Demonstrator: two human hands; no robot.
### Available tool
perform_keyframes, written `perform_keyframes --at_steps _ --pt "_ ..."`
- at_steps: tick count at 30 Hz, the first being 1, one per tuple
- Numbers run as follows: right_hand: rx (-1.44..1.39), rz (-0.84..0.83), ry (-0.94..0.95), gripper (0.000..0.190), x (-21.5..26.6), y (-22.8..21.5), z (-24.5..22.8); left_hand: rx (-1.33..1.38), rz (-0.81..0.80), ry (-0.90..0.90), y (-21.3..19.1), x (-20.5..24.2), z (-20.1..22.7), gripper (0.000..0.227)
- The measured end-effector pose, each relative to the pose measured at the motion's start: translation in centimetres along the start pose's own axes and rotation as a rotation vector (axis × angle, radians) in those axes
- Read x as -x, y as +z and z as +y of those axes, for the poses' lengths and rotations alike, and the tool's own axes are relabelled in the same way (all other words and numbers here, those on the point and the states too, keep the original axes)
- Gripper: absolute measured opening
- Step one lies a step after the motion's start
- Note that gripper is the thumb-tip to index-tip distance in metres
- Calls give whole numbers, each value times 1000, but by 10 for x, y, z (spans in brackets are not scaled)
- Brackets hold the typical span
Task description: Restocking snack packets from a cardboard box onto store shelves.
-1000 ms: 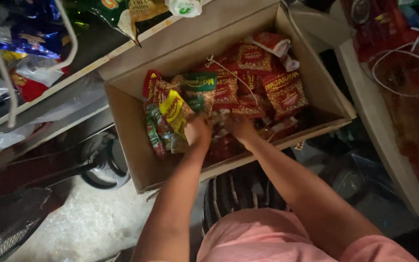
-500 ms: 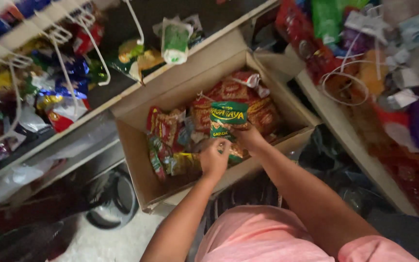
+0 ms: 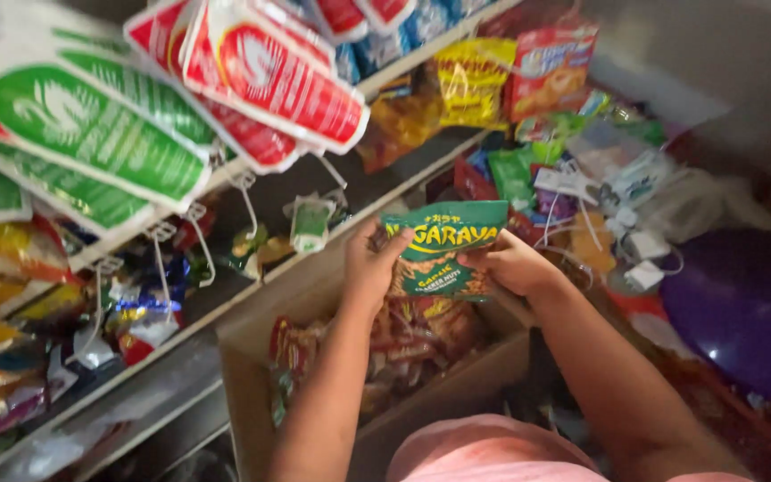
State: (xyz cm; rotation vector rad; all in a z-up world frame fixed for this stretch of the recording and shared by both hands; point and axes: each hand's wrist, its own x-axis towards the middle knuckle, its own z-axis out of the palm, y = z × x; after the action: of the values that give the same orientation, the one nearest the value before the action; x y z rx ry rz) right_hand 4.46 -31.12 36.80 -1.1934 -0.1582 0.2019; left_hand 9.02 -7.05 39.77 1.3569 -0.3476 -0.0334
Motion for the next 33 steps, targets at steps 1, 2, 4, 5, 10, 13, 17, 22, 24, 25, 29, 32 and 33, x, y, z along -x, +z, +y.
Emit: perform_keyframes --at_steps 1,2,4,5,10,13,17,22,24,25,29,32,33 --pt "6 -2 -14 39 -2 -5 -12 0 -6 14 12 -6 6 24" --pt "-18 -9 -50 40 -4 -11 -23 36 5 40 23 -13 11 21" --pt "-39 -18 -97 42 -7 -24 -42 72 10 76 43 -25 15 19" --pt "-35 14 -89 39 -7 -31 -51 13 19 129 52 -31 14 17" --pt "177 144 -258 37 -24 -52 -103 -155 22 307 95 -67 -3 12" --pt "350 363 -285 24 -42 -75 -110 -55 40 59 119 -90 1 18" --pt "256 470 -180 19 -64 -91 -130 -207 -45 103 142 -137 2 25" --pt "171 475 -256 16 -91 -129 -127 -124 -21 49 174 -180 -30 27" --pt "107 488 -381 16 -103 -143 -122 -63 56 9 189 -188 -42 25" --pt "106 491 -370 16 -107 -146 -123 -62 59 -2 191 -192 -50 25" --pt "237 523 -433 17 -118 -151 -128 -18 145 139 203 -202 -63 21" --pt "198 539 -419 16 -120 -153 -127 -19 177 154 210 -202 -64 20" --pt "179 523 -432 16 -122 -155 -127 -3 186 131 211 -203 -64 20"
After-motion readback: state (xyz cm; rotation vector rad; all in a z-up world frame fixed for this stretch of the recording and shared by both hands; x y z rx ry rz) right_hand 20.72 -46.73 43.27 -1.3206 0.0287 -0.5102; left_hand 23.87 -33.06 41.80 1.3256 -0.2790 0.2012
